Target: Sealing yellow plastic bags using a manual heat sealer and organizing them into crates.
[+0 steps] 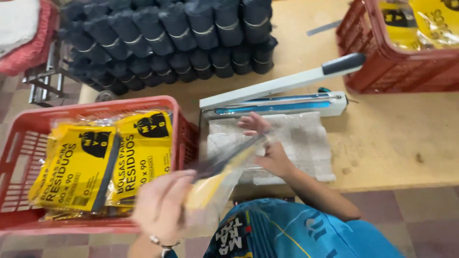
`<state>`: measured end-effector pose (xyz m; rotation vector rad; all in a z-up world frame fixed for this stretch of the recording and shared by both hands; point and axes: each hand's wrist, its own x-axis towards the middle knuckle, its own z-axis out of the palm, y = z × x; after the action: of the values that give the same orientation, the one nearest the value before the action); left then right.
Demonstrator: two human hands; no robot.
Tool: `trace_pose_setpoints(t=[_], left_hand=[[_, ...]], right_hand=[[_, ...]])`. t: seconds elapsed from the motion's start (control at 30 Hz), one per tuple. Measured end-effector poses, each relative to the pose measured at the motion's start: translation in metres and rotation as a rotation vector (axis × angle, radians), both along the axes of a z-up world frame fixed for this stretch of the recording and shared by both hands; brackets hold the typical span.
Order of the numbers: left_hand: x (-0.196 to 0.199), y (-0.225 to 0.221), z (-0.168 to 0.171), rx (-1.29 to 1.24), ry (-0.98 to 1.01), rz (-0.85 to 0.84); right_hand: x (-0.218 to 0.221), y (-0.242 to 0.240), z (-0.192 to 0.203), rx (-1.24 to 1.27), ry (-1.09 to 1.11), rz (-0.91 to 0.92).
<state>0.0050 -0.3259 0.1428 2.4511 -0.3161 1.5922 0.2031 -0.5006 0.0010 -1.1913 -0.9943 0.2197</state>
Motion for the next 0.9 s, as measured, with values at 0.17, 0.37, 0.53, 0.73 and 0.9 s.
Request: trace_pose_setpoints(t=[0.17, 0.37, 0.53, 0.73, 0.9], left_hand=[[0.050, -0.043, -0.048, -0.594, 0.344, -0.077], [0.144, -0.040, -0.235, -1.278, 0.794, 0.134], [0.177, -0.031, -0.245, -1.021, 1.000, 0.325], [0.207, -0.009, -0.290, -0.754, 0.973, 0.531], [0.234, -0.004, -0.309, -0.648, 0.895, 0.642]], right_hand=[[0.036, -0.095, -0.071, 0.032, 0.486, -0.224], [0.066, -0.109, -0.049, -0.425, 0.564, -0.458], [0.102, -0.107, -0.083, -0.649, 0.386, -0.492], [0.168, -0.096, -0.127, -0.919, 0.197, -0.633], [0.214, -0.094, -0.165, -1.121, 0.076, -0.701]])
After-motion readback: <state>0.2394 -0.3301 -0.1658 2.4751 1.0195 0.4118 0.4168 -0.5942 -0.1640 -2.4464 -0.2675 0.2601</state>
